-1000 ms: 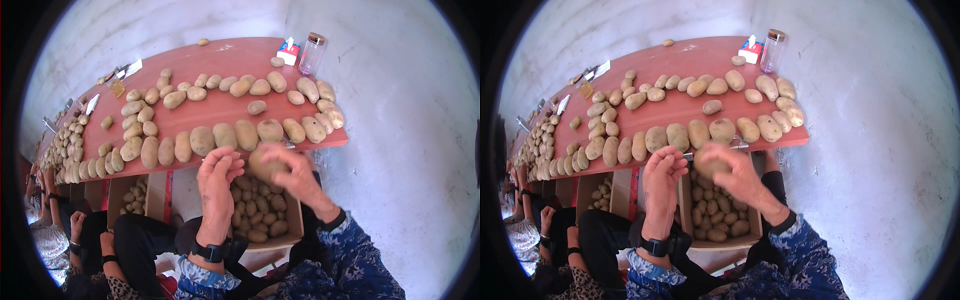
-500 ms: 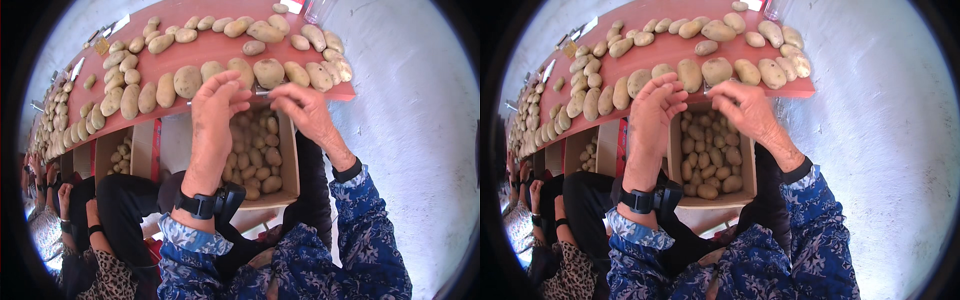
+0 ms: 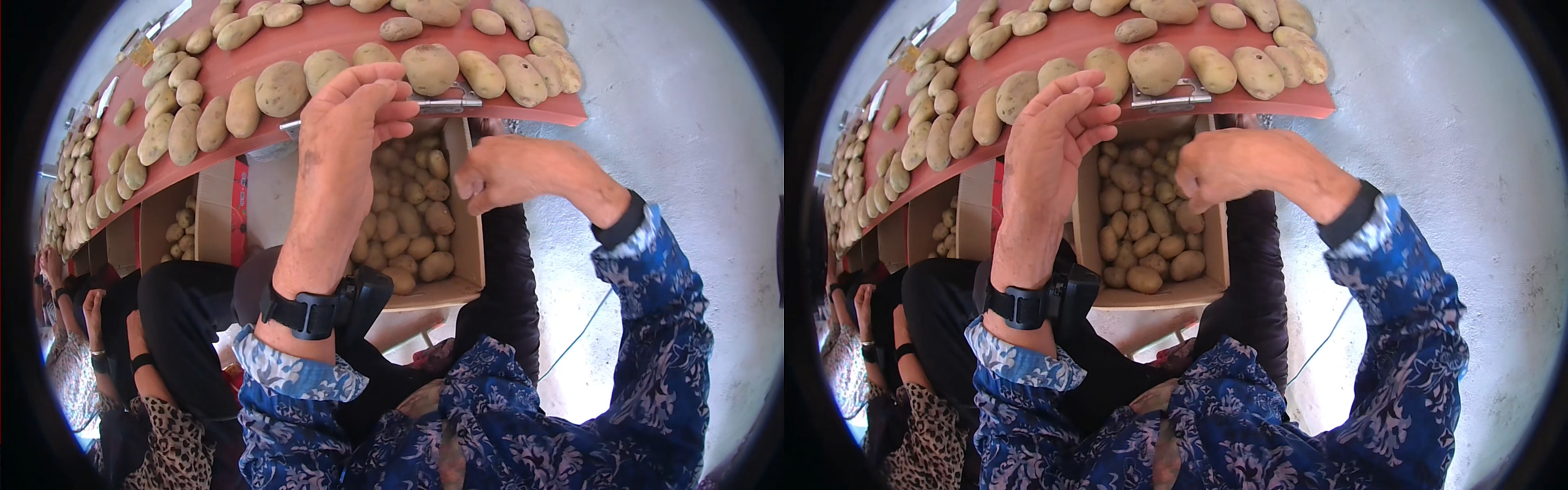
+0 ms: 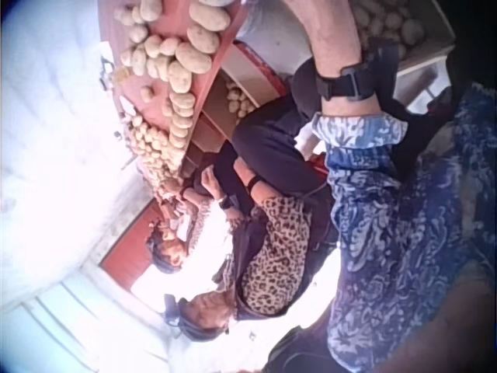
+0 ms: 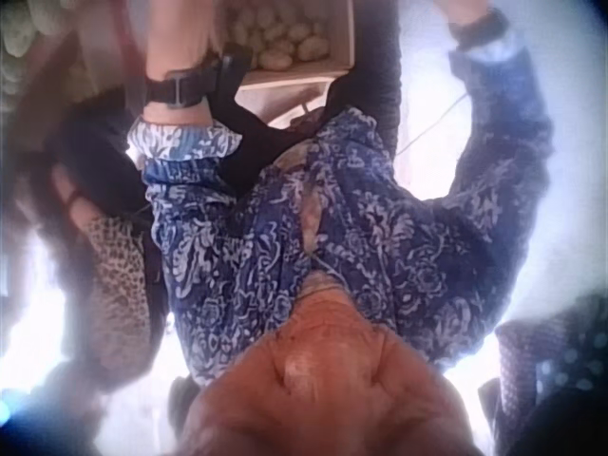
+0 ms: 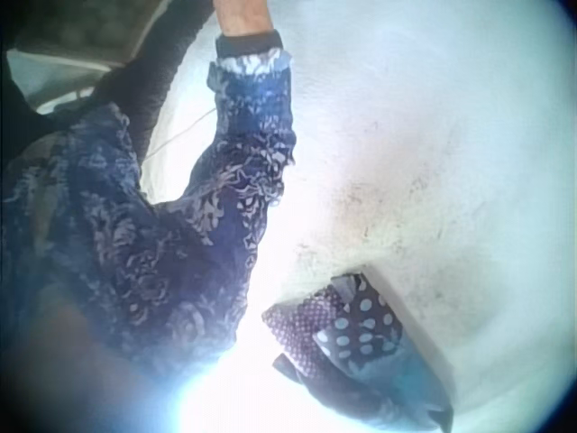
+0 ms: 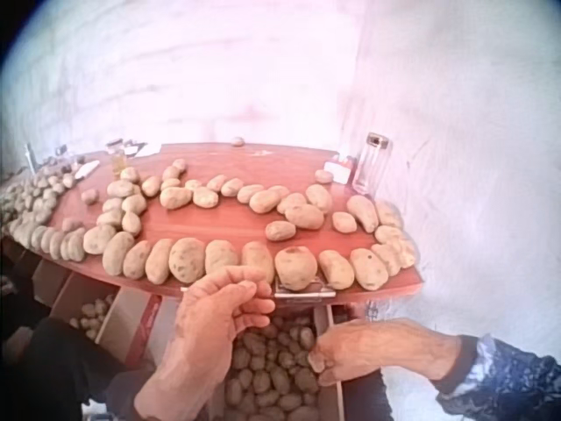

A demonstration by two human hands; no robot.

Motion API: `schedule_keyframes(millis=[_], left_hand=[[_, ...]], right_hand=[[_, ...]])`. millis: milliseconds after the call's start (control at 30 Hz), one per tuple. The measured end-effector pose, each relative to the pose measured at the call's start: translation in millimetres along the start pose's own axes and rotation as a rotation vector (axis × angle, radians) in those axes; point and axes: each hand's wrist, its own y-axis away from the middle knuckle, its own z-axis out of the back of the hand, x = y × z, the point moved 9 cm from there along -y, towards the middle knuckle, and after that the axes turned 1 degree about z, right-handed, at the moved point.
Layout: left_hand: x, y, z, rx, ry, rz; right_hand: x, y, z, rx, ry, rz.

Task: Sorting potatoes by hand on a table and placing them into boxes.

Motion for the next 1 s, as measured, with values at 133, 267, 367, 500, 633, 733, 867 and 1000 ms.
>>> schedule_keyframes(millis=[133, 267, 367, 500, 633, 733, 867, 1000], left_hand=[[-5.9, -0.3, 5.3, -0.010, -0.018, -0.027], [-6.6, 0.8, 11.9, -0.011, -0.029, 0.013], [-8.8, 4.4, 8.4, 0.021, -0.040, -0.002], [-9.8, 8.5, 9.0, 0.016, -0.067, 0.019], [-14.1, 11.3, 15.6, 0.010, -0.045, 0.011], [-13.6, 12.6, 21.4, -0.020, -0.020, 0.041], [-22.4, 13.3, 22.0, -0.013, -0.007, 0.015], [-23.3, 15.4, 22.7, -0.016, 0.002, 0.050]], right_hand=[[15.4, -54.5, -13.4, 0.089, 0.004, 0.053], [20.3, -85.6, -57.2, -0.066, -0.123, 0.124], [-8.4, -106.6, -108.4, -0.026, -0.050, -0.048], [-59.0, -125.6, -160.7, -0.057, -0.069, -0.236], [-90.3, -155.7, -193.1, -0.231, 0.024, -0.310], [-98.1, -179.8, -218.8, -0.339, -0.181, -0.423], [-102.0, -191.3, -236.6, -0.402, -0.128, -0.540], [-105.6, -203.9, -245.3, -0.396, -0.146, -0.596]])
